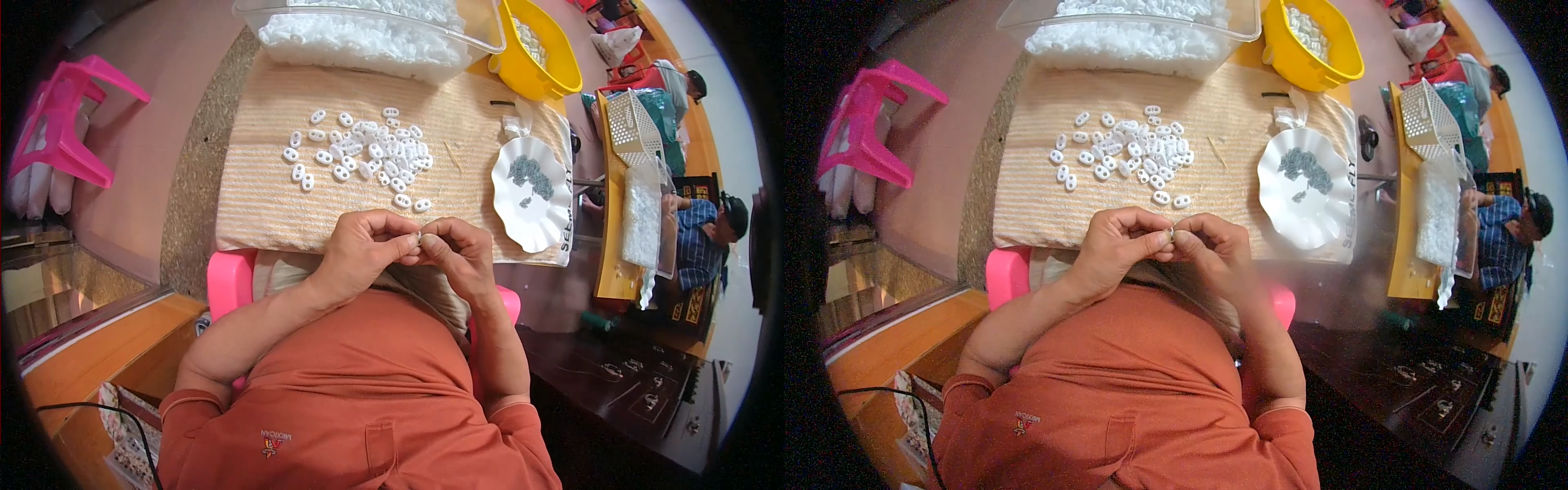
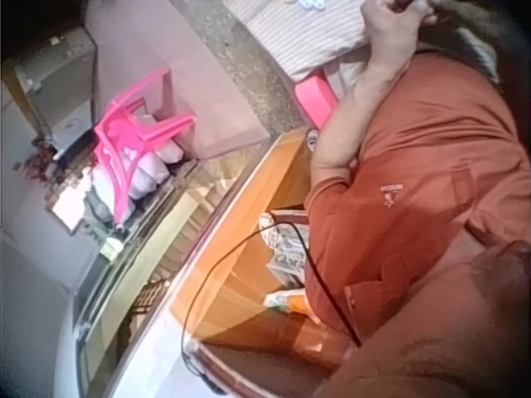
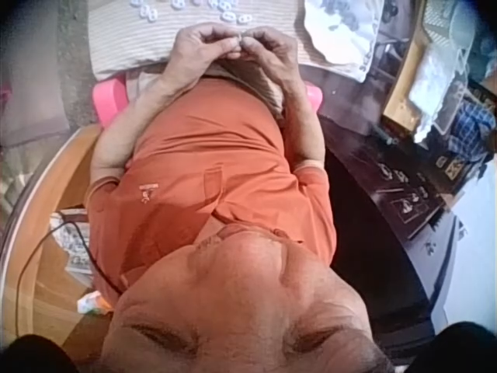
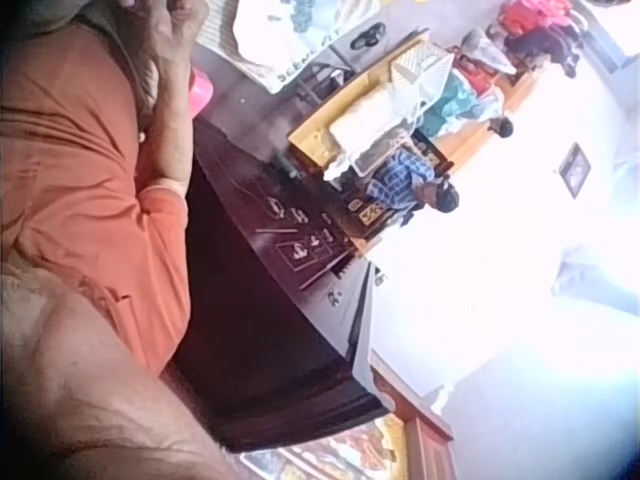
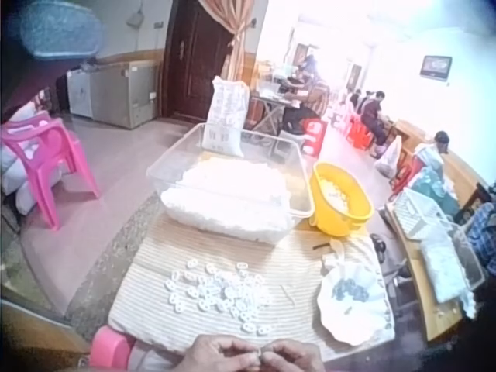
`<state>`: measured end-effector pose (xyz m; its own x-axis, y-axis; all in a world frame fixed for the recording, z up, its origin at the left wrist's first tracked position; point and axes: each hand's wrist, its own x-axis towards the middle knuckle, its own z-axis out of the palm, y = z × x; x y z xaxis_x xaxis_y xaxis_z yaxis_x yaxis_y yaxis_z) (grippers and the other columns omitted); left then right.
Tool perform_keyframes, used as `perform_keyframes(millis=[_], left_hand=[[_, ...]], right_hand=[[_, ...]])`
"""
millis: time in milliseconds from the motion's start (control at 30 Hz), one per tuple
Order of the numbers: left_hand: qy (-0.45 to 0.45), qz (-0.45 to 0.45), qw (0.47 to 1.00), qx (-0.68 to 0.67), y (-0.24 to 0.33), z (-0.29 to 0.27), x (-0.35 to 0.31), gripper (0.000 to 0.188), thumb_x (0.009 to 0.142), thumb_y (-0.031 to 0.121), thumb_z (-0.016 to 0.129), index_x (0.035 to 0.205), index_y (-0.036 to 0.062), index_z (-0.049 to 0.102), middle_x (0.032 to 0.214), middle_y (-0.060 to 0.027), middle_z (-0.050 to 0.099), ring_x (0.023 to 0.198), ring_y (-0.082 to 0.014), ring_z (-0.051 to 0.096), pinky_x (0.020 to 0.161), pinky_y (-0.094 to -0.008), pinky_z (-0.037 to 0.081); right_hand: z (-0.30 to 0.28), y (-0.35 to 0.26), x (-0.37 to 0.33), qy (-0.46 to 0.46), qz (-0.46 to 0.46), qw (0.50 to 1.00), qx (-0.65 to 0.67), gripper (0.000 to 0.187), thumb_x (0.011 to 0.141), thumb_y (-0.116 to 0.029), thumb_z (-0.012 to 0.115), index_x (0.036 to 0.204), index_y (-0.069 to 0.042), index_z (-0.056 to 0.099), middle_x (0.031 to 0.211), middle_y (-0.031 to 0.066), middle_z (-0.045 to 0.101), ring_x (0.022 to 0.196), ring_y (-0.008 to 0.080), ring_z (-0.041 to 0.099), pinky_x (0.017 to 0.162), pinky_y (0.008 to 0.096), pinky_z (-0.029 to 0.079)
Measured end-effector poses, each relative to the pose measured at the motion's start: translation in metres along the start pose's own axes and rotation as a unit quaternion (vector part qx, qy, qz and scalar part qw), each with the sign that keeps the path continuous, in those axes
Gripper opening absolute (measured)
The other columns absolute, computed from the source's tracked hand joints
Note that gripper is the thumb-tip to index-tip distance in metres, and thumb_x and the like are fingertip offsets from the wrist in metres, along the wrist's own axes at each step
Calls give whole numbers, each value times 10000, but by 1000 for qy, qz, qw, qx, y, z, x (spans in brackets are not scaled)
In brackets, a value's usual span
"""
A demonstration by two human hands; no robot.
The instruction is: Assembling small white plastic fasteners by inserting metal pins into them.
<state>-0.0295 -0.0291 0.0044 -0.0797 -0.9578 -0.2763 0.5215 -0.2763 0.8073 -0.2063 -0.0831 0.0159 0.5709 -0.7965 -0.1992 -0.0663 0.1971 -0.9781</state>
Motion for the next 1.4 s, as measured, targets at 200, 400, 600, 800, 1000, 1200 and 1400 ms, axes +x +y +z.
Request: perform_keyframes(millis=[200,400,600,800,1000,1200,1400], left_hand=[[-7,3,1000,-17,4,-1,0,171,869,2,610,1026,-65,622,900,-106,665,787,-138,653,723,-242,557],[-12,-3,1000,-28,4,-2,0,171,864,8,623,1020,-60,626,892,-105,666,782,-138,653,725,-248,560],[-14,-8,1000,-18,3,-2,0,171,858,9,633,1015,-59,628,890,-102,668,779,-141,658,724,-244,560],[-10,-9,1000,-1,-1,-3,-1,168,855,2,634,1011,-60,630,891,-97,668,777,-137,656,721,-241,556],[-6,13,1000,12,-1,0,-4,158,854,-1,635,999,-64,630,891,-93,670,778,-133,654,718,-239,552],[-5,14,1000,5,0,1,-3,149,861,-1,628,996,-64,628,890,-94,668,783,-132,652,720,-240,551],[-7,8,999,-35,3,2,-3,161,870,0,616,1019,-62,618,897,-100,663,785,-137,654,718,-246,555]], right_hand=[[2,-5,0,0,14,997,76,148,930,-34,548,1006,84,592,904,119,658,811,163,661,736,292,583],[1,-2,0,-1,8,998,59,158,941,-45,531,1018,82,586,903,118,658,815,164,662,740,292,583],[4,-3,-2,6,9,999,34,153,956,-80,520,980,60,578,871,87,645,796,142,653,734,273,576],[4,1,-3,2,-17,998,-54,173,965,-110,519,957,54,576,840,67,632,769,120,637,698,246,560],[9,-6,-4,3,-10,998,-62,181,964,-110,519,937,57,583,833,74,642,755,120,640,695,246,560],[9,-8,-2,-4,-5,999,-34,187,963,-112,523,946,64,584,842,83,646,764,145,656,696,254,563],[3,-10,-3,3,-12,999,-38,175,958,-99,526,965,63,593,838,82,644,777,147,654,714,269,570]])
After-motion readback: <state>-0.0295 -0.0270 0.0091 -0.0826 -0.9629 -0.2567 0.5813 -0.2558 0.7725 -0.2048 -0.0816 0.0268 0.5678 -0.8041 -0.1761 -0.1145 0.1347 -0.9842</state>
